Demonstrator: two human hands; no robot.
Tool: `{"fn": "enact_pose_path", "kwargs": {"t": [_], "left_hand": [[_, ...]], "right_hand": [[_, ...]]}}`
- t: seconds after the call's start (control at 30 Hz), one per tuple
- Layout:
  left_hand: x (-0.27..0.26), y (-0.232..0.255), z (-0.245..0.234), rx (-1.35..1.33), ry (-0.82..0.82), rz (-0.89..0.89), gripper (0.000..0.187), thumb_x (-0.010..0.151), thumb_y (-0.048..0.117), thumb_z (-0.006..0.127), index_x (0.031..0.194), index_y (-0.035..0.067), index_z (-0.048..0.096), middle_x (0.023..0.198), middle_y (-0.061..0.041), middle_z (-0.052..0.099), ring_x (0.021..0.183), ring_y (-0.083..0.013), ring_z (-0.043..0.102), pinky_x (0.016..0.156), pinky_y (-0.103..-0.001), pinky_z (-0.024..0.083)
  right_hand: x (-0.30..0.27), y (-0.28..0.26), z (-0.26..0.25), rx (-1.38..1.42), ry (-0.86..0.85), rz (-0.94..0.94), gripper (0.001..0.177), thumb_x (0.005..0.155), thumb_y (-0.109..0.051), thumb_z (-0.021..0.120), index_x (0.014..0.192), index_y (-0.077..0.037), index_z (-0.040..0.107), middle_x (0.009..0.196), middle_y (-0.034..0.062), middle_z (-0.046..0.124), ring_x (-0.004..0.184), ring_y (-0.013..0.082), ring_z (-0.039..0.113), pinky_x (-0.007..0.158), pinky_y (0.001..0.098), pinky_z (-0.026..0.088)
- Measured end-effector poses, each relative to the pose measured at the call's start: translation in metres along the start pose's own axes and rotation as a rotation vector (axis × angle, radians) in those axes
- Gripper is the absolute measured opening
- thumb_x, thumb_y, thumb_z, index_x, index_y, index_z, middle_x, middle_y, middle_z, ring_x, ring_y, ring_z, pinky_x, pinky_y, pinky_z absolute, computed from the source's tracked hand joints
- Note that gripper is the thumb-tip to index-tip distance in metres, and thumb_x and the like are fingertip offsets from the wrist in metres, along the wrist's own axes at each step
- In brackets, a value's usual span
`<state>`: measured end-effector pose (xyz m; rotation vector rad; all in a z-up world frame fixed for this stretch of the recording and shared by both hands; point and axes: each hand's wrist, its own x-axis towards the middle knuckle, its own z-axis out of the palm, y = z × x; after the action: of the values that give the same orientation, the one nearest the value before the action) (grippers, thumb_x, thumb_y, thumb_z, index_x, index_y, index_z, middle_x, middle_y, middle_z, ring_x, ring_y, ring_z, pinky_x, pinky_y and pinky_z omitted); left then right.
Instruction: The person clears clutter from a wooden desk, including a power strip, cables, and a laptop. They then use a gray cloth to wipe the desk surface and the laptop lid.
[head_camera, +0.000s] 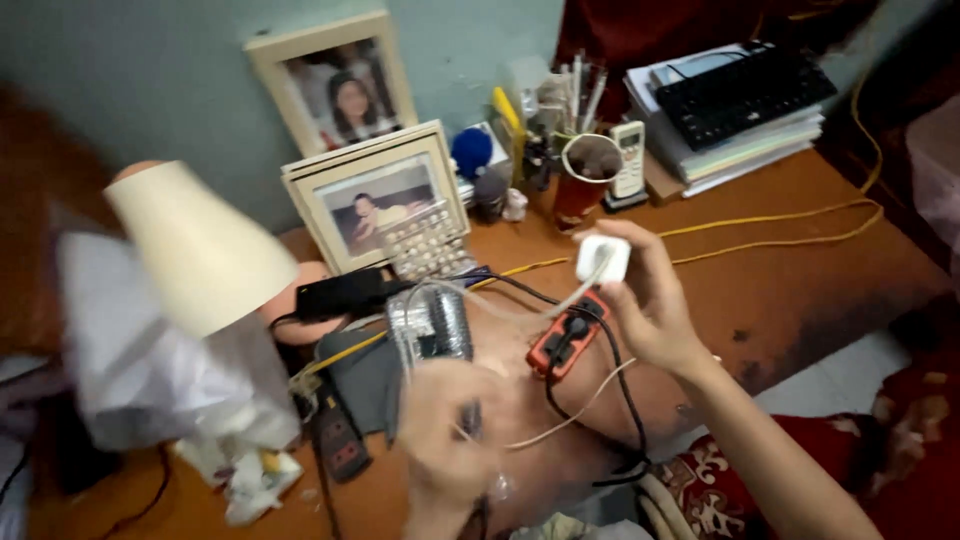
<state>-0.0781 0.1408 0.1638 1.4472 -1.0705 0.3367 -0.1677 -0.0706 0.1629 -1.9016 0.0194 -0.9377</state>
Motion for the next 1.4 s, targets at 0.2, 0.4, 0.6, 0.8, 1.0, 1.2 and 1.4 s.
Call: {"fn": "enact_pose_path", "kwargs": {"t": [0.2, 0.4, 0.6, 0.8, 1.0, 1.2, 1.4], "left_hand": [[-0.016, -0.014, -0.083, -0.147, -0.259, -0.553, 0.064, 0.082, 0.059, 0.050, 0.123, 0.009, 0.057, 0.102, -0.005, 0.076, 0.089, -0.0138, 0.075, 0.079, -0.026, 0.055], [-0.081, -0.008, -0.172, -0.704, -0.129, -0.759, 0.093, 0.074, 0.074, 0.050, 0.115, -0.009, 0.055, 0.084, -0.021, 0.073, 0.062, -0.0272, 0.072, 0.062, -0.029, 0.059], [-0.146, -0.002, -0.264, -0.407, 0.213, -1.222, 0.050, 0.094, 0.038, 0.041, 0.117, 0.002, 0.066, 0.050, -0.009, 0.057, 0.044, -0.0188, 0.059, 0.051, -0.029, 0.052], [-0.244, -0.099, -0.368, -0.970, 0.713, -1.048, 0.045, 0.096, 0.049, 0.041, 0.122, 0.014, 0.052, 0.061, 0.006, 0.040, 0.035, -0.0034, 0.022, 0.043, -0.022, 0.024], [-0.304, -0.167, -0.404, -0.435, 0.501, -1.306, 0.042, 0.104, 0.038, 0.030, 0.103, 0.006, 0.056, 0.059, 0.000, 0.037, 0.034, -0.0076, 0.033, 0.035, -0.019, 0.036], [-0.326, -0.219, -0.381, -0.457, 0.195, -1.331, 0.047, 0.098, 0.049, 0.038, 0.094, 0.006, 0.056, 0.056, -0.002, 0.043, 0.037, -0.0098, 0.030, 0.036, -0.028, 0.037], [-0.334, -0.267, -0.358, -0.422, 0.136, -1.404, 0.044, 0.100, 0.045, 0.037, 0.086, 0.008, 0.055, 0.054, -0.003, 0.041, 0.038, -0.0139, 0.032, 0.032, -0.030, 0.034]], "right_hand": [[-0.002, -0.056, 0.085, -0.109, -0.387, -0.307, 0.041, 0.093, -0.031, 0.057, 0.121, -0.003, 0.050, 0.123, 0.0184, 0.057, 0.115, 0.0340, 0.058, 0.099, 0.0437, 0.045], [-0.018, -0.099, 0.196, -0.087, -0.596, -0.488, 0.042, 0.101, -0.034, 0.036, 0.126, -0.004, 0.053, 0.124, 0.0223, 0.052, 0.110, 0.0359, 0.055, 0.096, 0.0452, 0.042], [-0.071, -0.119, 0.317, 0.140, -0.777, -0.213, 0.070, 0.101, -0.034, 0.047, 0.152, -0.009, 0.007, 0.159, 0.0225, 0.005, 0.150, 0.0373, 0.012, 0.120, 0.0480, 0.018], [-0.139, -0.109, 0.395, -0.382, -1.228, 0.004, 0.055, 0.087, -0.064, 0.047, 0.095, -0.011, 0.060, 0.077, 0.0154, 0.068, 0.073, 0.0418, 0.065, 0.057, 0.0489, 0.046], [-0.161, -0.027, 0.338, -0.653, -1.109, 0.107, 0.005, 0.067, -0.008, 0.051, 0.066, -0.009, 0.055, 0.064, 0.0110, 0.060, 0.052, 0.0292, 0.056, 0.049, 0.0415, 0.040], [-0.176, 0.061, 0.167, -1.194, -1.084, 0.513, 0.050, 0.066, -0.030, 0.078, 0.112, -0.027, 0.058, 0.105, -0.0075, 0.076, 0.101, 0.0177, 0.073, 0.072, 0.0280, 0.055], [-0.188, 0.034, 0.109, -1.250, -0.721, 0.742, 0.033, 0.084, -0.022, 0.067, 0.117, -0.022, 0.065, 0.117, -0.0021, 0.073, 0.109, 0.0194, 0.071, 0.085, 0.0342, 0.054]]}}
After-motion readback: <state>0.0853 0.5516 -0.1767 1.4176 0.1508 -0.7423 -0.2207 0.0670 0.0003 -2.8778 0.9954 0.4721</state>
